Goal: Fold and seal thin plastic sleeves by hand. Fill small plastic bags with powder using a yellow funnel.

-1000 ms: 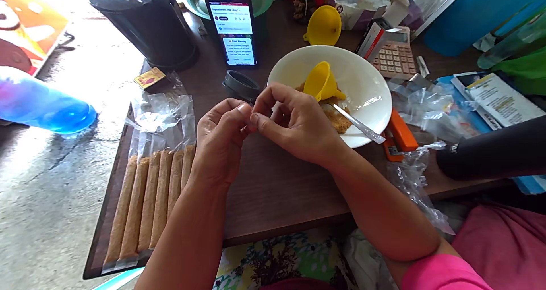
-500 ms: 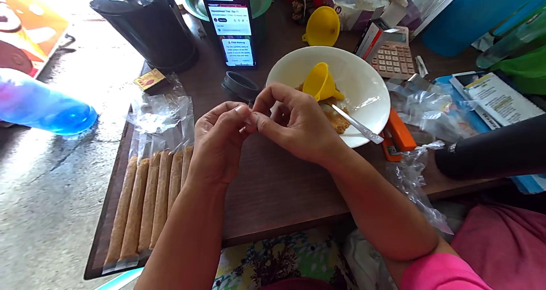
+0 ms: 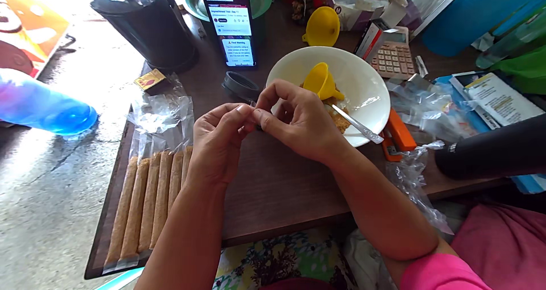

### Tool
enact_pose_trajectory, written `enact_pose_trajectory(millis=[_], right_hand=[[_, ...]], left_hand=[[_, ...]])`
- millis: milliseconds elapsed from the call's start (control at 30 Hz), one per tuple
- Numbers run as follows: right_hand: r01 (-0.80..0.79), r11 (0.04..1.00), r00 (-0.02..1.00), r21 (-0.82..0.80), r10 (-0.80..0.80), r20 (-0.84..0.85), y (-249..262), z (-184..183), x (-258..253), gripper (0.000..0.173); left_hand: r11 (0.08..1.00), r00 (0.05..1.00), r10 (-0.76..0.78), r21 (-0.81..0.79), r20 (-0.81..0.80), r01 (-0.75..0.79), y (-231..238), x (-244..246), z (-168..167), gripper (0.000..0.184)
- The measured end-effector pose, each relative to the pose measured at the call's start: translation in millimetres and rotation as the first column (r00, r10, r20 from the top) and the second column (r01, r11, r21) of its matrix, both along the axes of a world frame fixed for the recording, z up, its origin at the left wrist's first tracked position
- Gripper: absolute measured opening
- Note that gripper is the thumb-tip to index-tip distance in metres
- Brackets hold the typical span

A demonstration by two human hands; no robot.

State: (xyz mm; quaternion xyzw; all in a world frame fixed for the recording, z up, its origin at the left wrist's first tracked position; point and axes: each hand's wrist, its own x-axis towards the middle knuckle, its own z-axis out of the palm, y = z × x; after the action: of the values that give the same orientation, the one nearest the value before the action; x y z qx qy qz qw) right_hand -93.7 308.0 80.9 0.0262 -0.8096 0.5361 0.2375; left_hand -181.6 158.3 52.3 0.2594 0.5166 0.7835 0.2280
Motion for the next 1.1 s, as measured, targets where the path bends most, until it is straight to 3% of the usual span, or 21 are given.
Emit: enact_pose_trajectory(millis=[400,600,800,1000,1100], right_hand=[[0.002,1.000,1.000,-0.004,-0.002,-0.001,-0.3,0.5,0.1,0.004],[0.008,1.000,1.000,0.005,-0.008,-0.009,-0.1,0.6,0.2,0.004],[0.044,0.999,0.999,0.022,-0.044,-0.022,0.4,-0.1,-0.2,0.005],[0.090,0.996,0.994,-0.018,-0.091,-0.059,1.5,-0.1,-1.0,0.019],[0.069,0.997,0.995,-0.021,-0.070,-0.067,2.7,0.2,-0.7,0.012]], left_hand=[[1.000,1.000,0.006,-0.007,-0.007,-0.006,-0.6,0.2,0.7,0.019],[1.000,1.000,-0.020,-0.005,-0.024,0.020,-1.5,-0.9,0.6,0.032],[0.998,0.994,-0.067,-0.013,-0.082,0.066,-0.1,-1.1,1.3,0.007],[0.999,0.993,-0.020,-0.048,-0.114,0.015,0.5,1.5,2.7,0.013],[0.999,0.990,-0.013,-0.049,-0.138,0.006,0.2,1.0,1.7,0.011]])
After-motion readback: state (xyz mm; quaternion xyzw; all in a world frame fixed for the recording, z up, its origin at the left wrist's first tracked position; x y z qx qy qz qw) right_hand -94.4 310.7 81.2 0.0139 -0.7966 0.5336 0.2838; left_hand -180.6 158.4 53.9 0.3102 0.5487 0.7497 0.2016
